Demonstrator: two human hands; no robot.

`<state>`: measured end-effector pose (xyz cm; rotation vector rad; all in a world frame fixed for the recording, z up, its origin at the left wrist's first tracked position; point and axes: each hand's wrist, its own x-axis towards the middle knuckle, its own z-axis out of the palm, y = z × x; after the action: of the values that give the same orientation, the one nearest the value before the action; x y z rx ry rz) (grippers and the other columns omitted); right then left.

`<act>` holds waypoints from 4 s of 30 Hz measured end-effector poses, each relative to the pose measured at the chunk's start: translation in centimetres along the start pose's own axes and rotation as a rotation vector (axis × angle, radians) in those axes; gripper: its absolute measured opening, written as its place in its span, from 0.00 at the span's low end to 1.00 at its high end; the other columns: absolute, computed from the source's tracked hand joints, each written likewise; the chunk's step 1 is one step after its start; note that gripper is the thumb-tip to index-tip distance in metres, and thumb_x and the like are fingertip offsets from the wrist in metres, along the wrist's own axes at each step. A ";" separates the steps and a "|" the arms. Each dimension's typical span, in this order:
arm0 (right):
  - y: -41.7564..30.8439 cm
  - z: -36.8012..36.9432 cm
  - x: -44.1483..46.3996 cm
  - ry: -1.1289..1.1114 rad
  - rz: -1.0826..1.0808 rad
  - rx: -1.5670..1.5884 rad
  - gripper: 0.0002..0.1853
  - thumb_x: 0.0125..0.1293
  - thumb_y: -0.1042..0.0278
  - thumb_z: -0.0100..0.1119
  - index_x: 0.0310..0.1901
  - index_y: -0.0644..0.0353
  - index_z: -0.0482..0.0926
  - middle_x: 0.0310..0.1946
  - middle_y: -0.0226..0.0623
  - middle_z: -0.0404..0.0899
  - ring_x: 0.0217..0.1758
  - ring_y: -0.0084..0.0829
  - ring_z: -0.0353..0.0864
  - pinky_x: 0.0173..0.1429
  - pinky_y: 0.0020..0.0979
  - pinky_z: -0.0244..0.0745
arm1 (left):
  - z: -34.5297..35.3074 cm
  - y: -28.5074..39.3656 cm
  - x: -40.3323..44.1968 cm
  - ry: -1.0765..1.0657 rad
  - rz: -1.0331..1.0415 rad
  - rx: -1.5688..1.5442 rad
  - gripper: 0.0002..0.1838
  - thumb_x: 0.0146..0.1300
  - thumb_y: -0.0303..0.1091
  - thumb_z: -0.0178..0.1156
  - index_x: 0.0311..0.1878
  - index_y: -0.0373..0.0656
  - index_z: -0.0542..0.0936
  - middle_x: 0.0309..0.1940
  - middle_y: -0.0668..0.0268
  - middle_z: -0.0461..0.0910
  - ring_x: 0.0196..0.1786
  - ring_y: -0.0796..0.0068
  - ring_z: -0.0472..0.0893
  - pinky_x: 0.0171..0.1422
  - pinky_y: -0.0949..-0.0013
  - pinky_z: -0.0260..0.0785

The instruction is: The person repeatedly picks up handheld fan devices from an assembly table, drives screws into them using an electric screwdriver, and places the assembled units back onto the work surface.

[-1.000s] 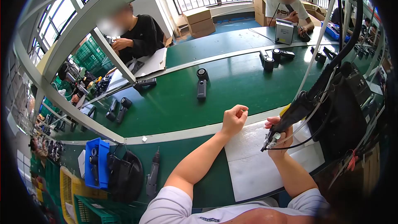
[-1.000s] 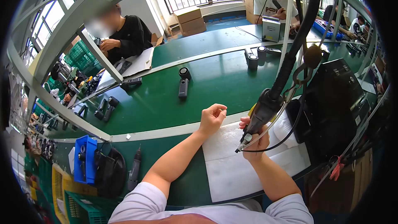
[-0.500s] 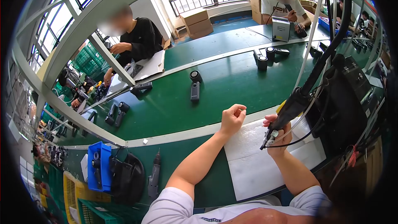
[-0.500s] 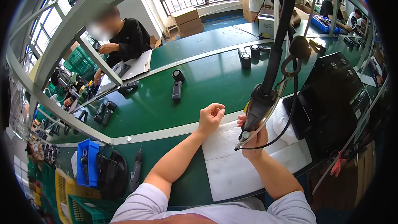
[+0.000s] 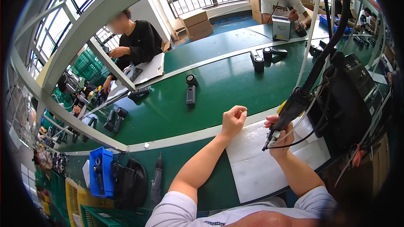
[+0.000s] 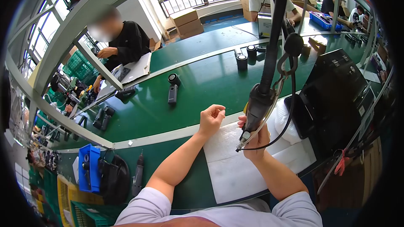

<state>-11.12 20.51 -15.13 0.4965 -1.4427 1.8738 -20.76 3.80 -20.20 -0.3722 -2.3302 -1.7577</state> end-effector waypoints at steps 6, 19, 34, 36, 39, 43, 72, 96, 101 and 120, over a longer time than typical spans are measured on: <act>-0.1 -0.1 -0.2 -0.002 0.022 -0.026 0.18 0.76 0.59 0.40 0.49 0.69 0.70 0.44 0.50 0.82 0.40 0.30 0.83 0.48 0.32 0.80 | 0.0 0.2 0.0 -0.003 -0.011 -0.019 0.05 0.63 0.26 0.61 0.39 0.35 0.82 0.21 0.70 0.79 0.26 0.87 0.77 0.30 0.80 0.68; -0.2 -0.2 -0.2 -0.004 0.015 -0.030 0.17 0.74 0.64 0.39 0.49 0.71 0.69 0.43 0.52 0.83 0.40 0.32 0.84 0.47 0.32 0.81 | 0.1 0.4 0.0 -0.003 -0.015 -0.030 0.06 0.63 0.25 0.60 0.40 0.34 0.82 0.22 0.69 0.80 0.26 0.87 0.77 0.31 0.80 0.68; 1.4 -1.2 -1.4 -0.062 -0.018 -0.035 0.21 0.73 0.63 0.48 0.57 0.75 0.70 0.40 0.50 0.80 0.37 0.39 0.82 0.43 0.31 0.76 | 0.6 -3.5 1.5 0.014 0.056 -0.048 0.08 0.61 0.28 0.62 0.41 0.36 0.83 0.32 0.66 0.84 0.34 0.81 0.80 0.38 0.75 0.72; -0.7 -1.0 0.7 -0.090 -0.137 -0.049 0.20 0.71 0.65 0.50 0.56 0.74 0.71 0.38 0.49 0.80 0.35 0.38 0.81 0.41 0.33 0.76 | 0.7 -3.6 2.9 -0.004 0.159 -0.046 0.08 0.60 0.30 0.63 0.41 0.39 0.83 0.35 0.65 0.83 0.36 0.73 0.81 0.42 0.70 0.74; -1.3 -1.4 1.1 -0.135 -0.176 -0.055 0.20 0.70 0.66 0.51 0.57 0.73 0.72 0.40 0.50 0.80 0.36 0.40 0.82 0.42 0.34 0.77 | 1.8 -3.1 6.9 0.033 0.015 0.298 0.22 0.57 0.36 0.68 0.54 0.40 0.78 0.49 0.60 0.79 0.52 0.64 0.78 0.56 0.65 0.70; -1.0 -1.5 1.1 -0.141 -0.171 -0.045 0.20 0.68 0.68 0.51 0.58 0.72 0.72 0.41 0.50 0.80 0.37 0.41 0.83 0.43 0.34 0.78 | 4.4 -6.3 14.7 0.295 -0.003 0.465 0.35 0.50 0.45 0.73 0.59 0.36 0.73 0.54 0.53 0.76 0.58 0.56 0.75 0.64 0.60 0.66; -0.9 -1.3 0.6 -0.136 -0.110 -0.127 0.22 0.69 0.63 0.54 0.55 0.75 0.71 0.38 0.43 0.76 0.31 0.27 0.73 0.36 0.25 0.69 | -3.6 7.3 -2.0 0.217 -0.793 -1.172 0.20 0.61 0.48 0.64 0.48 0.45 0.74 0.38 0.65 0.78 0.39 0.68 0.80 0.49 0.55 0.75; -12.2 1.9 4.2 -0.271 0.057 0.469 0.18 0.71 0.48 0.56 0.53 0.50 0.71 0.24 0.22 0.68 0.23 0.16 0.68 0.33 0.22 0.67 | 1.0 6.0 -14.2 -0.027 -0.538 -0.795 0.22 0.64 0.24 0.60 0.61 0.37 0.71 0.40 0.64 0.81 0.40 0.78 0.80 0.48 0.70 0.74; -11.0 3.1 3.5 -0.252 0.035 0.441 0.19 0.71 0.47 0.55 0.54 0.50 0.71 0.24 0.22 0.68 0.23 0.17 0.68 0.31 0.23 0.66 | 1.1 6.6 -14.0 0.047 -0.492 -0.718 0.09 0.63 0.24 0.58 0.45 0.33 0.72 0.33 0.61 0.81 0.34 0.77 0.82 0.42 0.72 0.76; -9.0 4.5 2.0 -0.255 -0.005 0.402 0.15 0.70 0.52 0.58 0.46 0.51 0.68 0.22 0.25 0.68 0.19 0.19 0.68 0.26 0.22 0.66 | 1.6 5.7 -14.2 0.060 -0.486 -0.707 0.16 0.63 0.21 0.55 0.54 0.35 0.75 0.32 0.70 0.77 0.32 0.86 0.71 0.38 0.76 0.65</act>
<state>-6.46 17.97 -6.37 0.9595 -1.2116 2.1667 -5.49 5.69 -19.84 0.1790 -1.7736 -2.7545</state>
